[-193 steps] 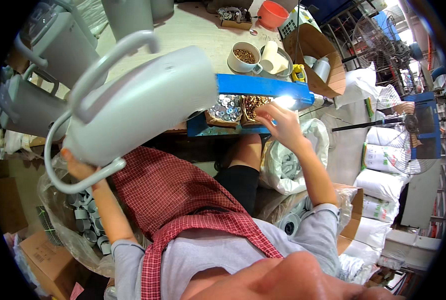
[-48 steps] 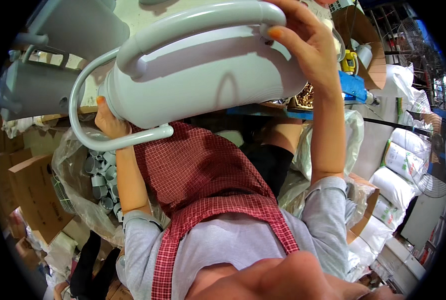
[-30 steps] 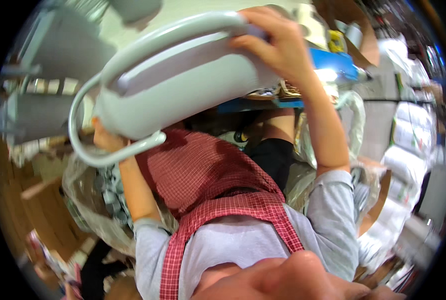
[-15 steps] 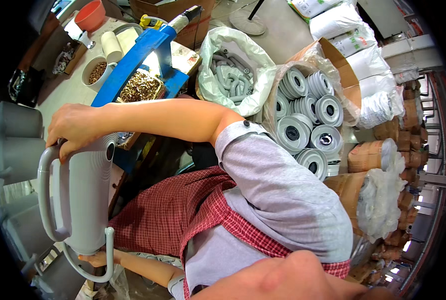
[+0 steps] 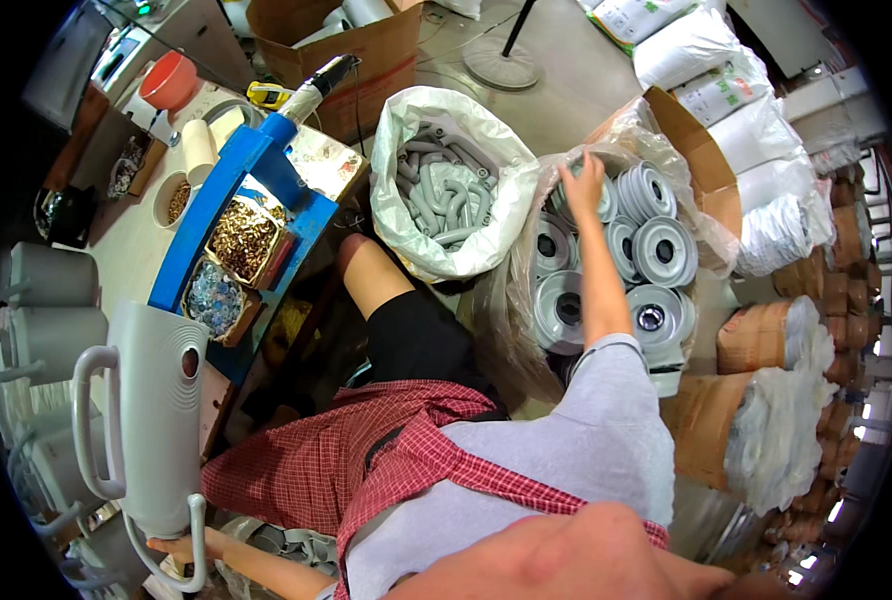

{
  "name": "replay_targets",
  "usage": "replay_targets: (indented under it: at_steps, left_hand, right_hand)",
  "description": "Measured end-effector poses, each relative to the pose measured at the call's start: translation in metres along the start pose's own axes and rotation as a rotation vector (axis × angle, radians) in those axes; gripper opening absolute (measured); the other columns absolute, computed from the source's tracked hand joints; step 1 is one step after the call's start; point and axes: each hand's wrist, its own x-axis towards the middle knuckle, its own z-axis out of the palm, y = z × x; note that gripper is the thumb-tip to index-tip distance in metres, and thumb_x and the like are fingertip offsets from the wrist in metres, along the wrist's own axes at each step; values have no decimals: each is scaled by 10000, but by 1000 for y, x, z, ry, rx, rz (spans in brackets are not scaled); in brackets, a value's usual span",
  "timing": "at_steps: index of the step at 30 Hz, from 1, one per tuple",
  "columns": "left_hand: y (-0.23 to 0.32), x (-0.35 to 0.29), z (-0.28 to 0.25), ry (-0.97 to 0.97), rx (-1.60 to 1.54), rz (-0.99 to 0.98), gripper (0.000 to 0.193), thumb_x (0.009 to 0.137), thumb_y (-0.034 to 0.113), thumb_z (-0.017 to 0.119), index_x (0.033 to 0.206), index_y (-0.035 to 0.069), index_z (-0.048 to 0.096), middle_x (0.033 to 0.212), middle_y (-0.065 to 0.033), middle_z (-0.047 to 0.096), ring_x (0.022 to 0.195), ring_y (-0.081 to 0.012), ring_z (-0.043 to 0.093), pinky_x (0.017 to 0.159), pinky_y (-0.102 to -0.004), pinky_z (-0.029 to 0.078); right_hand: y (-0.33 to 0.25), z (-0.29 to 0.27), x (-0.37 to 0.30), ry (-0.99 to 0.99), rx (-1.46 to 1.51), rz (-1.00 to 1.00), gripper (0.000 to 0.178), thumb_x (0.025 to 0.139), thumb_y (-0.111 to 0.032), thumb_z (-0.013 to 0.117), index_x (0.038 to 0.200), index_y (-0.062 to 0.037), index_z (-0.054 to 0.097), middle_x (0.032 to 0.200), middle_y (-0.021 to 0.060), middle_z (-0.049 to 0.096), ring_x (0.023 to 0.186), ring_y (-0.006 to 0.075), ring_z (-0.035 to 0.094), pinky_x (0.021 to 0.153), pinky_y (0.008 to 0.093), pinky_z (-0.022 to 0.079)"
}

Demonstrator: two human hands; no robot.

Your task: The person assembles grey thermos flasks by hand. They pick up a flask body, insert a small metal washer into the neck, and then screw on a grey plastic lid. The completed flasks are placed on the table.

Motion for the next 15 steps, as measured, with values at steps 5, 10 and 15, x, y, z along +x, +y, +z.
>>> replay_targets:
  at_steps: [5, 10, 15]
  left_hand:
    - [-28, 31, -51, 223, 869, 752, 323, 963, 205, 501, 1128, -63, 574, 1085, -140, 631, 941, -235, 622, 856, -364, 524]
    - [-39, -4, -123, 358, -171, 4, 178, 955, 203, 532, 1007, 46, 597, 976, -66, 629, 863, -148, 603, 782, -333, 505]
    - [-28, -79, -145, 329, -240, -149, 275, 983, 285, 482, 1030, 42, 602, 957, -62, 637, 854, -155, 620, 758, -319, 518]
  right_hand:
    - [143, 27, -31, -486, -348, -108, 828, 690, -225, 811, 1399, -58, 418, 1358, 175, 493, 1253, 351, 467, 1046, 439, 399]
    - [144, -15, 21, -607, -312, -165, 804, 687, -365, 812, 1330, 9, 507, 1289, 228, 560, 1202, 382, 515, 1020, 423, 407]
    - [3, -83, 5, -373, 564, -12, 521, 846, -304, 698, 1221, 41, 588, 1141, 173, 635, 939, 284, 639, 864, 371, 514]
